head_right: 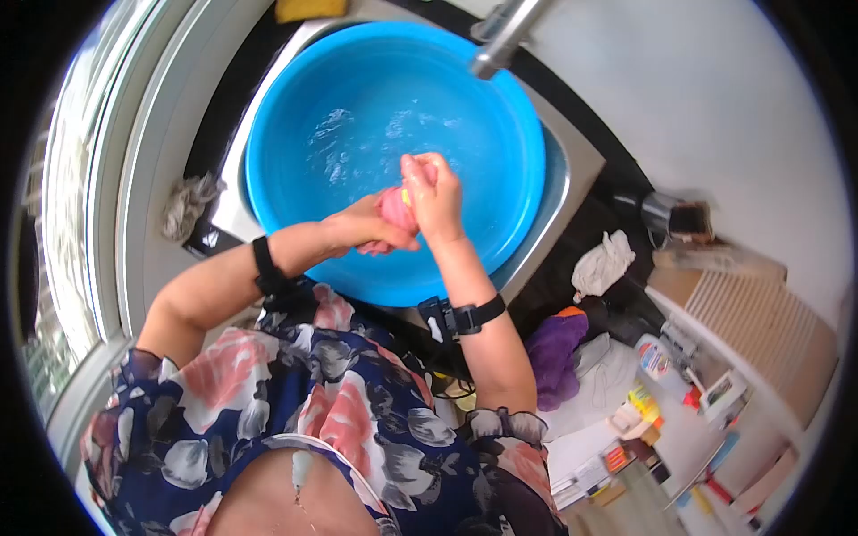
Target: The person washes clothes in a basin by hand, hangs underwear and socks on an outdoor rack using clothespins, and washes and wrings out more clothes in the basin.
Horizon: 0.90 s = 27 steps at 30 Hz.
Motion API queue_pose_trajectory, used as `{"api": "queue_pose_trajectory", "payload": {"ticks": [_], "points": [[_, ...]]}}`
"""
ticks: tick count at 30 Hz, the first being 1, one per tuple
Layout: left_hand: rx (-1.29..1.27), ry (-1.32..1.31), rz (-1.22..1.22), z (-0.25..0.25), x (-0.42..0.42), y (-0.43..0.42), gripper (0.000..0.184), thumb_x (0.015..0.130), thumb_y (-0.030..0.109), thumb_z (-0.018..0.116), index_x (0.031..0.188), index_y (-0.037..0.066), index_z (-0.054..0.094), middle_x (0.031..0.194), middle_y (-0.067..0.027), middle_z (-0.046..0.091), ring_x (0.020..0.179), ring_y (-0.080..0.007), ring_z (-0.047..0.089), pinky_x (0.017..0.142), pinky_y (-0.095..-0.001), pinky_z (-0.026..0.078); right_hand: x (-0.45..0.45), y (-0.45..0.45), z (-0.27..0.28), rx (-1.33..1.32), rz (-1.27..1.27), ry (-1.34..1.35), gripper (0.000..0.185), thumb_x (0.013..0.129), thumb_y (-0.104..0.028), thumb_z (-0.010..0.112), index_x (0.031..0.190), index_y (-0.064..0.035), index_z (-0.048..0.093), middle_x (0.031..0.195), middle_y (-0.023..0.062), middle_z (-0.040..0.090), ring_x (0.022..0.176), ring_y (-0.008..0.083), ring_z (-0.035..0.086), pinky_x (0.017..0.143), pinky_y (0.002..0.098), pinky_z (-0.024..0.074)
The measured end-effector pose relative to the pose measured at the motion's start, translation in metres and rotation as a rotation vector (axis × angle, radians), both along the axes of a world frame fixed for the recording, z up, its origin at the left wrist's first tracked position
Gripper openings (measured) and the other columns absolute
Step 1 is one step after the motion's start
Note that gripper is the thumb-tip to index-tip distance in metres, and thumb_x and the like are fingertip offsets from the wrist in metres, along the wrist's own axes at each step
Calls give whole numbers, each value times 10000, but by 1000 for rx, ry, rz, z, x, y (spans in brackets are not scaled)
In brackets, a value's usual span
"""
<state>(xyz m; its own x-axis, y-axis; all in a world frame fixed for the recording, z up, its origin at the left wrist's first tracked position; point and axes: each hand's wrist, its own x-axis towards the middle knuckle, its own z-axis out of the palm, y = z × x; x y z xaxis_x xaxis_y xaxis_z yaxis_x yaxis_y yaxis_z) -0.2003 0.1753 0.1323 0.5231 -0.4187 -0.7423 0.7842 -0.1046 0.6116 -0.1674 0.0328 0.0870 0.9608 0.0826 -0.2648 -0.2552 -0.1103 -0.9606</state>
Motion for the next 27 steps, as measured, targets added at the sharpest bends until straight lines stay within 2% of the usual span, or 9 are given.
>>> {"api": "queue_pose_trajectory", "payload": {"ticks": [3, 6, 8, 11, 14, 17, 19, 23, 27], "points": [[-191, -128, 51, 16, 4, 11, 536, 645, 175, 795, 1114, 52, 566, 741, 5, 563, 525, -73, 479, 445, -227, 379, -9, -13, 21, -81, -131, -303, 369, 911, -293, 636, 1137, -4, 594, 948, 126, 674, 835, 228, 646, 776, 341, 513], [-126, -107, 33, 6, 10, 35, 521, 666, 206, 784, 1103, 48, 547, 748, -3, 573, 524, -65, 472, 432, -218, 340, -22, -46, 28, -136, -180, -253, 364, 896, -278, 649, 1148, -19, 603, 976, 113, 675, 887, 234, 651, 796, 340, 510], [-73, -161, 56, 3, 6, 49, 511, 674, 215, 775, 1101, 50, 549, 752, -6, 571, 526, -70, 472, 435, -217, 341, -37, -70, 32, -486, 157, 22, 338, 867, -245, 676, 1127, -37, 622, 1018, 109, 672, 943, 233, 643, 820, 329, 501], [-46, -226, 132, 9, 10, 62, 569, 692, 213, 754, 1182, 33, 528, 877, -58, 615, 677, -115, 578, 537, -231, 431, -43, -120, 51, -293, -169, -130, 342, 821, -214, 714, 1110, -48, 637, 1041, 117, 669, 970, 248, 640, 843, 331, 497], [-219, -230, 281, 24, 6, 75, 737, 734, 247, 728, 1359, 20, 409, 1205, -119, 576, 1119, -220, 563, 875, -313, 460, -53, -206, 41, -836, -518, -429, 460, 778, -214, 742, 1191, -71, 598, 1129, 129, 633, 1042, 290, 600, 918, 404, 463], [-231, -273, 276, 7, 11, 79, 749, 762, 259, 702, 1402, 58, 368, 1242, -91, 541, 1130, -263, 556, 924, -344, 449, -52, -277, 29, -1442, -548, -276, 713, 718, -318, 777, 1336, -116, 486, 1361, 217, 449, 1258, 355, 434, 1030, 441, 373], [-214, -239, 279, 5, 11, 80, 738, 769, 266, 703, 1390, 40, 373, 1240, -108, 543, 1125, -271, 559, 977, -379, 433, -47, -317, -18, -1291, -427, -46, 823, 672, -362, 795, 1378, -133, 437, 1415, 266, 345, 1325, 392, 338, 1059, 423, 350], [-321, -239, 303, 10, 8, 66, 677, 763, 250, 724, 1318, 2, 427, 1152, -127, 593, 1024, -264, 615, 929, -379, 468, -34, -329, -70, -1182, -547, -341, 637, 645, -165, 784, 1244, -77, 584, 1286, 225, 515, 1186, 351, 522, 1009, 388, 415], [-531, -185, 227, 21, 8, 51, 758, 728, 290, 723, 1343, -10, 396, 1215, -174, 559, 1049, -302, 603, 994, -463, 453, -37, -256, -14, -366, -626, -210, 509, 725, -98, 695, 1203, 31, 577, 1092, 173, 649, 977, 300, 649, 851, 341, 516]]}}
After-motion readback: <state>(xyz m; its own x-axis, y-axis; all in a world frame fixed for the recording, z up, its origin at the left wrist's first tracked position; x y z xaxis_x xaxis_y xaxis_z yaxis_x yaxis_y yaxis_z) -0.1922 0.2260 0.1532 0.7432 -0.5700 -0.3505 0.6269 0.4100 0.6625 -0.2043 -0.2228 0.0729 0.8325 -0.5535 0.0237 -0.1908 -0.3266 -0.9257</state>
